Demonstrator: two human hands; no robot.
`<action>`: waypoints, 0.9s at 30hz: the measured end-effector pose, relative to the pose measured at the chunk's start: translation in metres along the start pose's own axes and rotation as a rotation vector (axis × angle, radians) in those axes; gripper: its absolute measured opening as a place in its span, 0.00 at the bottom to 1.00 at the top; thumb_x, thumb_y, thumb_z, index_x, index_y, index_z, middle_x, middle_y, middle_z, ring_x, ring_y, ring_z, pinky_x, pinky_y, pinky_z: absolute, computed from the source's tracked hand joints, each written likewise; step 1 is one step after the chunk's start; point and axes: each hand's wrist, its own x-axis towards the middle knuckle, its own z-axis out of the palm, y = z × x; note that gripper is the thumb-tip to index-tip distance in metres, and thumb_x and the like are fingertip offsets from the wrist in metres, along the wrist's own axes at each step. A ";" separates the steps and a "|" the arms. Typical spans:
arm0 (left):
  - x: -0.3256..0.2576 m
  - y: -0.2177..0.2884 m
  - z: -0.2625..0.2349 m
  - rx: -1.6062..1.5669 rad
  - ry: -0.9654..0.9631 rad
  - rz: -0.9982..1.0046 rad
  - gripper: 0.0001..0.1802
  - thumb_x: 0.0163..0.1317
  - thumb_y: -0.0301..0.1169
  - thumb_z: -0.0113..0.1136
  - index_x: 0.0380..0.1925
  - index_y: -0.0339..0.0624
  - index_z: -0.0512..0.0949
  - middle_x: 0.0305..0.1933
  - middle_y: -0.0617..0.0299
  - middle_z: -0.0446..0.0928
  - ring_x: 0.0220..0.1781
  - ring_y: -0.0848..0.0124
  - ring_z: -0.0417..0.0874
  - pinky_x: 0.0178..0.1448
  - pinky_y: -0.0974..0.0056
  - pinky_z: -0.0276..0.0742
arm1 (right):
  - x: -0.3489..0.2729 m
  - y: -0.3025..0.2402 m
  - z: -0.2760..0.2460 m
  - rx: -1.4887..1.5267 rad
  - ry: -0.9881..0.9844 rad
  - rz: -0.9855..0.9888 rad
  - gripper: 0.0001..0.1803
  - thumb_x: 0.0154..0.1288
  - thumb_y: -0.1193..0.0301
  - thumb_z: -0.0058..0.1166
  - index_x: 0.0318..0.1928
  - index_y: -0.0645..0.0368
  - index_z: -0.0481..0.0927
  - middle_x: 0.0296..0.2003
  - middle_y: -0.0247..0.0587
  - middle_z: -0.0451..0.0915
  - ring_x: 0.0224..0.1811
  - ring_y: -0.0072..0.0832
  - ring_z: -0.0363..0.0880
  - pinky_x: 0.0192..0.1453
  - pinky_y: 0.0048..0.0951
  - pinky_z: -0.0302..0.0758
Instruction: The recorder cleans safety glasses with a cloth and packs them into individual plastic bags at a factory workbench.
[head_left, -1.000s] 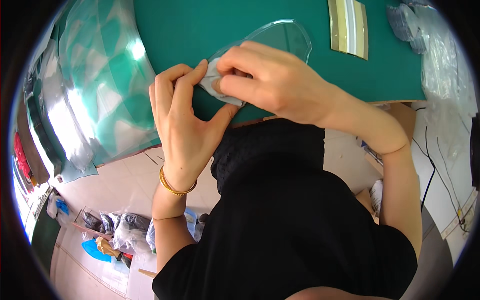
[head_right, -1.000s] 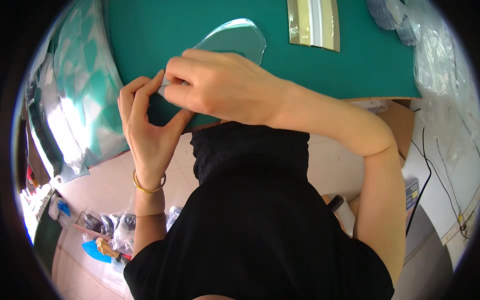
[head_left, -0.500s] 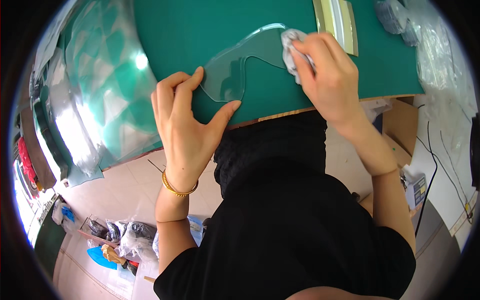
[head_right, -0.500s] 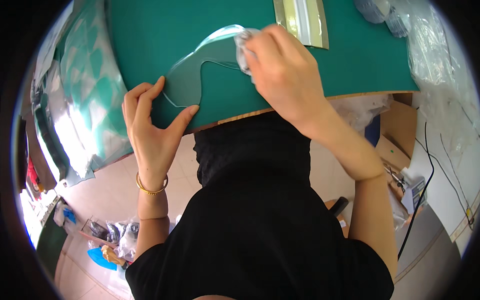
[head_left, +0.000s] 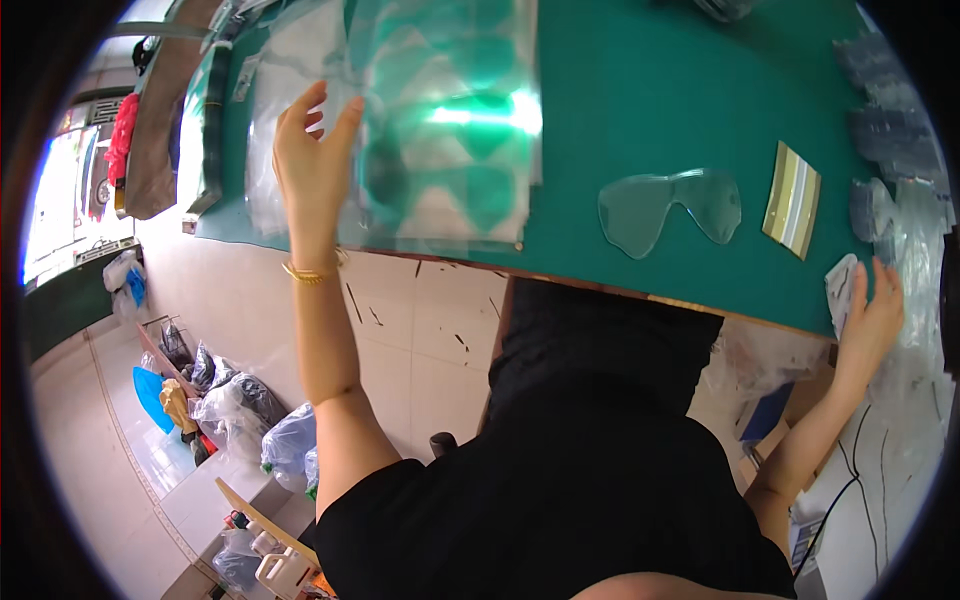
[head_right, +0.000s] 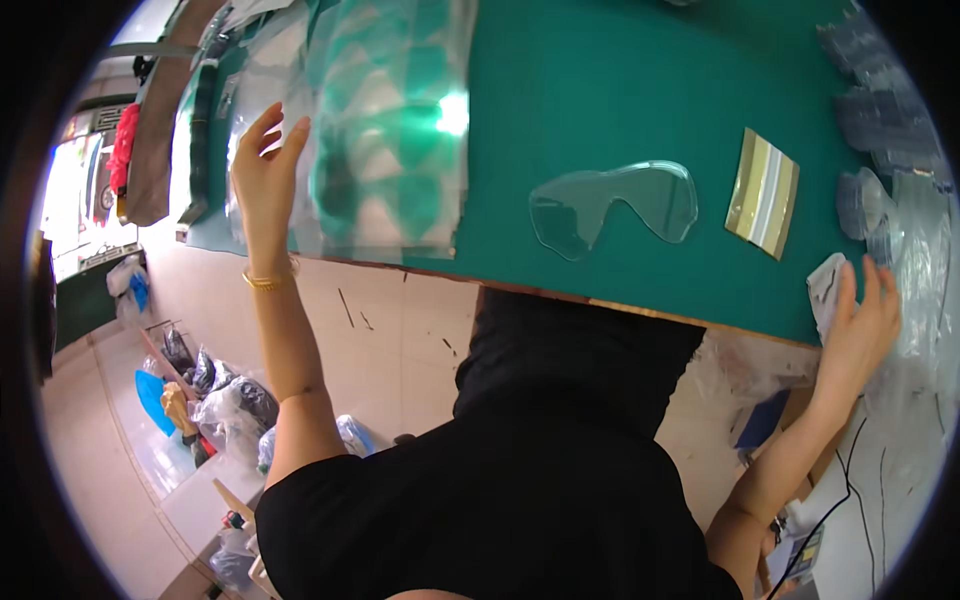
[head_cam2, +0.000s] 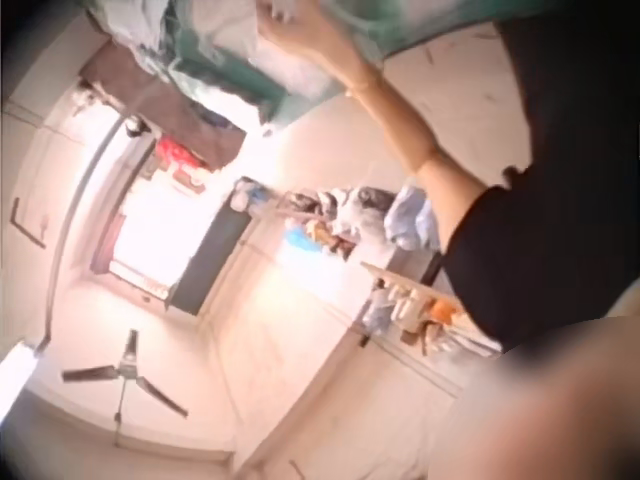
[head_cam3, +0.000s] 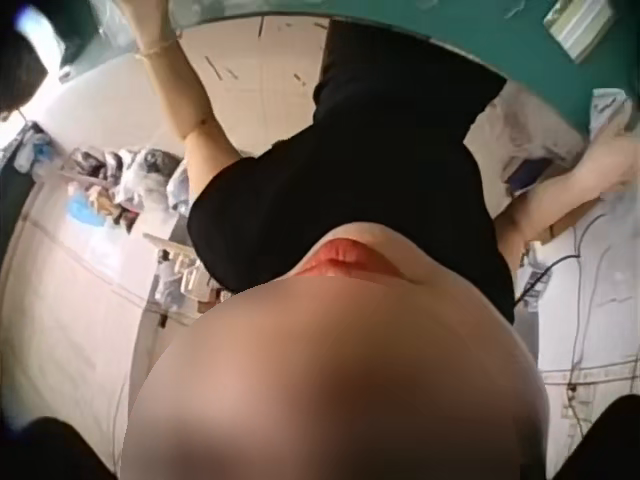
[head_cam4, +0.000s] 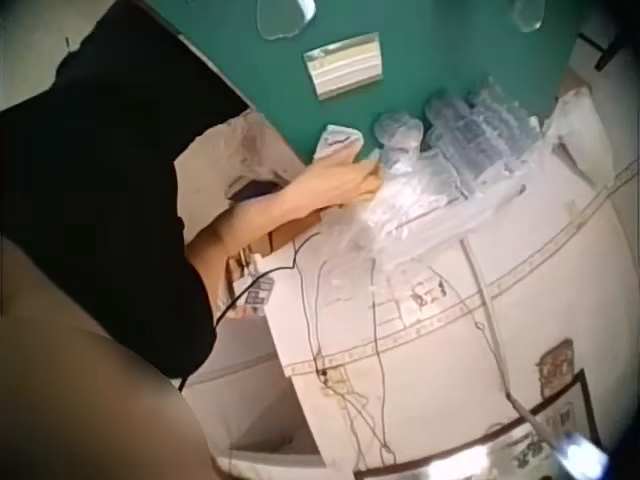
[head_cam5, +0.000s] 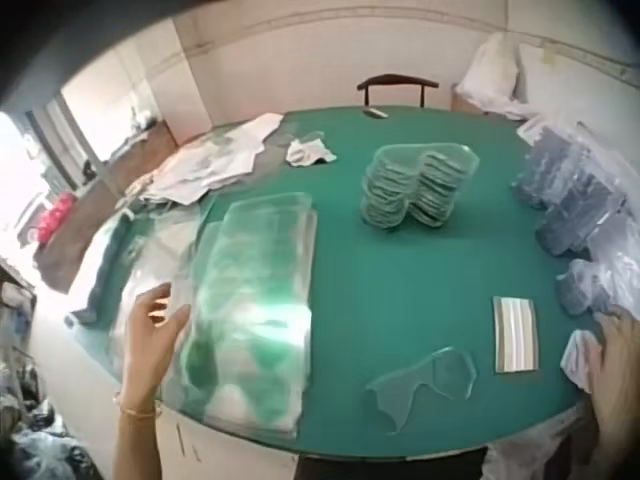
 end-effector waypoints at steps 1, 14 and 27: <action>0.019 -0.011 -0.004 0.045 -0.078 -0.078 0.33 0.58 0.41 0.69 0.57 0.29 0.76 0.55 0.49 0.79 0.55 0.62 0.80 0.55 0.61 0.76 | 0.013 -0.021 -0.018 -0.120 0.086 -0.037 0.17 0.75 0.63 0.48 0.54 0.61 0.81 0.57 0.49 0.77 0.61 0.42 0.74 0.64 0.39 0.69; 0.075 -0.011 0.004 -0.693 -0.491 -0.186 0.14 0.62 0.35 0.68 0.41 0.35 0.84 0.32 0.73 0.77 0.32 0.83 0.68 0.38 0.77 0.64 | 0.152 -0.395 -0.027 1.237 0.136 -0.883 0.12 0.65 0.64 0.56 0.34 0.61 0.82 0.32 0.49 0.81 0.41 0.48 0.81 0.46 0.44 0.77; 0.061 -0.024 0.016 -0.626 -0.485 -0.141 0.12 0.63 0.30 0.67 0.43 0.32 0.85 0.36 0.65 0.82 0.38 0.80 0.75 0.44 0.75 0.70 | 0.192 -0.367 -0.015 1.555 -0.434 -0.338 0.14 0.66 0.70 0.55 0.25 0.67 0.80 0.23 0.38 0.80 0.26 0.22 0.77 0.34 0.27 0.71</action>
